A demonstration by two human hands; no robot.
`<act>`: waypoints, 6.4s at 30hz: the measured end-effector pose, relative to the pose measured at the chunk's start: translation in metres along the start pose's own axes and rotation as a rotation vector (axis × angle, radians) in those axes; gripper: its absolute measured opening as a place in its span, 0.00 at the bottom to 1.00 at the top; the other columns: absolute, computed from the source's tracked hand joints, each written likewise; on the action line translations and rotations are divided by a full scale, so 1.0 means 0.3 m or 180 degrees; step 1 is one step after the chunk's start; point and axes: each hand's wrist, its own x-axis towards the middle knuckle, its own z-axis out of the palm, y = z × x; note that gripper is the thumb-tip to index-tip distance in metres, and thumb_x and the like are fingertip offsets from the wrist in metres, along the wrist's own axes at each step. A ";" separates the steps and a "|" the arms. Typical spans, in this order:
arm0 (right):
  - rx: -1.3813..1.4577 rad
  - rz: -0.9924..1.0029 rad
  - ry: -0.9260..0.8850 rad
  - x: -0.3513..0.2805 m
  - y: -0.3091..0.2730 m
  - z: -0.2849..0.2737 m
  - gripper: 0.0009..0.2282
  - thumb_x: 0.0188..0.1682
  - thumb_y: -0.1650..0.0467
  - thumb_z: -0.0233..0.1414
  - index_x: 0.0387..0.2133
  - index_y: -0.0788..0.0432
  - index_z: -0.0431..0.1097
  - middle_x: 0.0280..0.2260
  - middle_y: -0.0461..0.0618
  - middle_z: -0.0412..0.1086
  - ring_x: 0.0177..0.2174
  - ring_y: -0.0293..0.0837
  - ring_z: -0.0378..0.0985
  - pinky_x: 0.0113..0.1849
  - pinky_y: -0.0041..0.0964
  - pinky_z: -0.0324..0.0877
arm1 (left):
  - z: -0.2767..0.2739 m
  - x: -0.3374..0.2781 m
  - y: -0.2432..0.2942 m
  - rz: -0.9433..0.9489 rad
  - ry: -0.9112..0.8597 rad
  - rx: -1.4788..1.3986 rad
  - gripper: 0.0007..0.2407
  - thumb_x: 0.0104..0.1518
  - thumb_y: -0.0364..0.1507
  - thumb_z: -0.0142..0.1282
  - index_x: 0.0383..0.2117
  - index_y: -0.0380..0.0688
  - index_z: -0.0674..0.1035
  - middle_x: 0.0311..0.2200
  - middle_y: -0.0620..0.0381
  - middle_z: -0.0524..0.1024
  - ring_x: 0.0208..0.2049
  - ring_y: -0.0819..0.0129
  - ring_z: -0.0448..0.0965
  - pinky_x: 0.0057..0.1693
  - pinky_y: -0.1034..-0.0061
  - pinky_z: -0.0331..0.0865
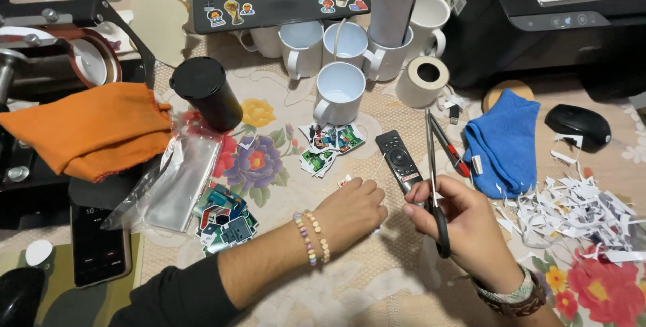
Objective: The person is using scissors to carefully cut out individual stickers from a printed sheet on a cluttered workspace.
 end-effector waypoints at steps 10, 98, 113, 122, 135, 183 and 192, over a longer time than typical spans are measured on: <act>0.0664 -0.0331 0.0287 -0.077 0.066 -0.032 0.09 0.37 0.78 0.64 0.25 0.63 0.69 0.28 0.56 0.76 0.31 0.44 0.80 0.35 0.35 0.77 | -0.272 -0.069 -0.085 -0.1118 0.0539 -0.2552 0.05 0.59 0.28 0.58 0.25 0.47 0.77 0.26 0.61 0.78 0.30 0.72 0.78 0.42 0.78 0.75; 0.1586 -0.1233 0.0457 -0.112 -0.030 0.410 0.14 0.39 0.71 0.60 0.15 0.58 0.58 0.14 0.50 0.61 0.15 0.38 0.60 0.20 0.28 0.56 | -0.447 -0.195 0.079 -0.3395 0.3537 -0.6639 0.11 0.48 0.18 0.63 0.38 0.29 0.81 0.25 0.41 0.82 0.21 0.58 0.82 0.32 0.71 0.82; 0.2401 -0.1367 0.0608 -0.090 0.000 0.316 0.07 0.44 0.71 0.54 0.28 0.58 0.62 0.32 0.57 0.65 0.26 0.49 0.75 0.35 0.41 0.71 | -0.383 -0.323 -0.025 -0.2622 0.3233 -0.5767 0.05 0.47 0.17 0.64 0.30 0.32 0.86 0.32 0.46 0.87 0.34 0.66 0.86 0.46 0.75 0.81; 0.1283 -0.0252 -0.0013 -0.119 0.351 0.199 0.05 0.46 0.78 0.55 0.29 0.62 0.64 0.31 0.57 0.67 0.24 0.47 0.74 0.31 0.38 0.72 | -0.020 -0.775 -0.007 -0.4242 0.2205 -0.4791 0.08 0.51 0.20 0.64 0.37 0.33 0.81 0.20 0.54 0.79 0.19 0.75 0.75 0.28 0.80 0.75; 0.0554 0.0226 -0.0398 -0.094 0.360 0.329 0.07 0.37 0.79 0.64 0.27 0.66 0.73 0.22 0.55 0.76 0.19 0.41 0.71 0.25 0.32 0.69 | -0.144 -0.722 -0.086 -0.4123 0.1550 -0.2986 0.09 0.47 0.25 0.69 0.35 0.45 0.86 0.20 0.64 0.83 0.21 0.81 0.77 0.34 0.83 0.73; 0.0547 -0.0421 -0.0716 -0.065 0.279 0.259 0.14 0.36 0.66 0.67 0.32 0.62 0.80 0.29 0.47 0.77 0.25 0.34 0.77 0.27 0.23 0.70 | -0.027 -0.144 0.047 -0.2436 0.1917 -0.4833 0.11 0.60 0.31 0.53 0.40 0.39 0.85 0.40 0.53 0.86 0.40 0.75 0.83 0.46 0.81 0.76; 0.0572 0.0302 -0.1060 -0.099 0.238 0.330 0.17 0.31 0.69 0.71 0.35 0.61 0.81 0.29 0.45 0.81 0.27 0.33 0.77 0.32 0.26 0.73 | 0.056 -0.226 0.087 -0.2045 0.2108 -0.7656 0.10 0.60 0.30 0.53 0.33 0.31 0.80 0.54 0.31 0.75 0.53 0.47 0.79 0.56 0.63 0.77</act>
